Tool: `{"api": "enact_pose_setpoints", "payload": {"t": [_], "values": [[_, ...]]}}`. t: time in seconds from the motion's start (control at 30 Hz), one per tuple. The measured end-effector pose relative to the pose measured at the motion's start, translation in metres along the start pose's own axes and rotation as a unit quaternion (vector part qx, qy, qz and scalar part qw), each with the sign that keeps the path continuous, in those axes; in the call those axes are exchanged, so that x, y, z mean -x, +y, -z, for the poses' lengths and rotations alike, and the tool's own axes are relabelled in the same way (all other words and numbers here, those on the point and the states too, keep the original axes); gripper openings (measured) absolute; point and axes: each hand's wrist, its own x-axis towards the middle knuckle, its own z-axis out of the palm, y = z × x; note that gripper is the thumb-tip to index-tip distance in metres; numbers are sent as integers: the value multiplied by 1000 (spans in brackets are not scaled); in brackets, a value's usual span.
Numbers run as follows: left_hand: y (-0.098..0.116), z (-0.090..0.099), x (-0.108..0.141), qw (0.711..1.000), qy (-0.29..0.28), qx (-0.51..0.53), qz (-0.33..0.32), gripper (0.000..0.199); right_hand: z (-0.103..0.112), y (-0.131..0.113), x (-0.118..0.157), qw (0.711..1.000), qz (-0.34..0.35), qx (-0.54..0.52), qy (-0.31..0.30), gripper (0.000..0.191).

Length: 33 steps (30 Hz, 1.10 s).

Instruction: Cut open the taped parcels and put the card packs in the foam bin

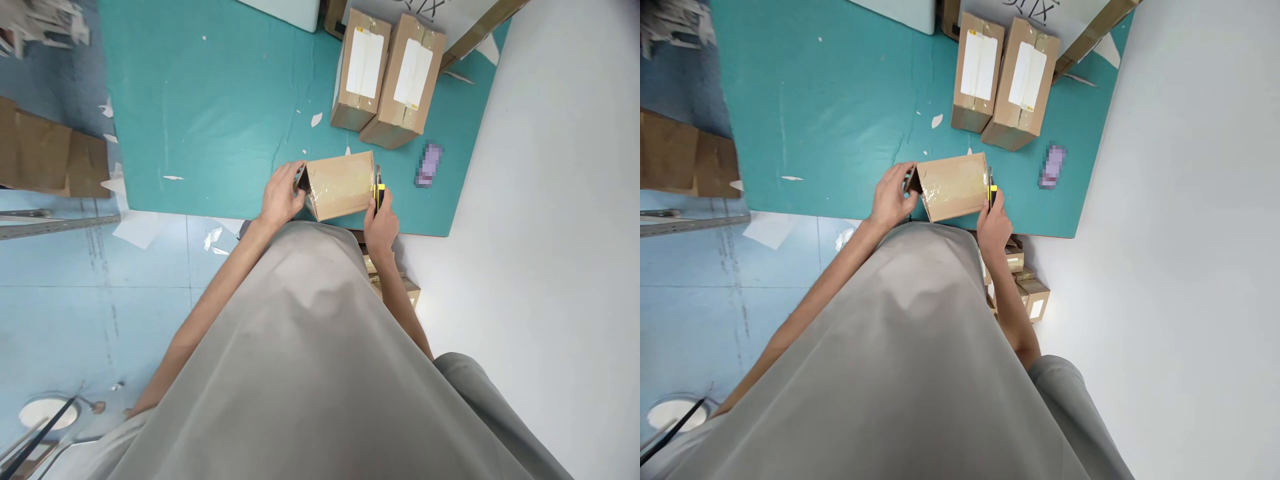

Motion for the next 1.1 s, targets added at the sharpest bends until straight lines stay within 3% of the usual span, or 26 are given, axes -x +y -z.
{"api": "enact_pose_setpoints", "payload": {"t": [0.17,0.33,0.4,0.5,0.63,0.8,0.93,1.1], "values": [[-5,22,1,999,-29,2,-12,56,-1,-4,1,1000,-3,-22,-1,68],[22,28,3,1000,3,18,-15,67,-4,-16,12,999,30,-27,-26,66],[38,24,3,999,2,0,-32,64,-4,-22,17,997,35,-31,-56,65],[58,12,1,995,-57,-17,-78,58,-1,-27,22,995,36,-25,-89,65],[63,-4,0,987,-114,-17,-114,54,15,-28,22,993,52,-16,-106,70],[59,-15,4,990,-93,-25,-102,56,38,-32,22,986,82,-9,-144,74],[61,-21,4,992,-75,-34,-95,57,44,-42,22,985,62,24,-158,71],[65,-25,6,983,-84,-129,-102,60,50,-62,25,977,32,104,-182,72]]}}
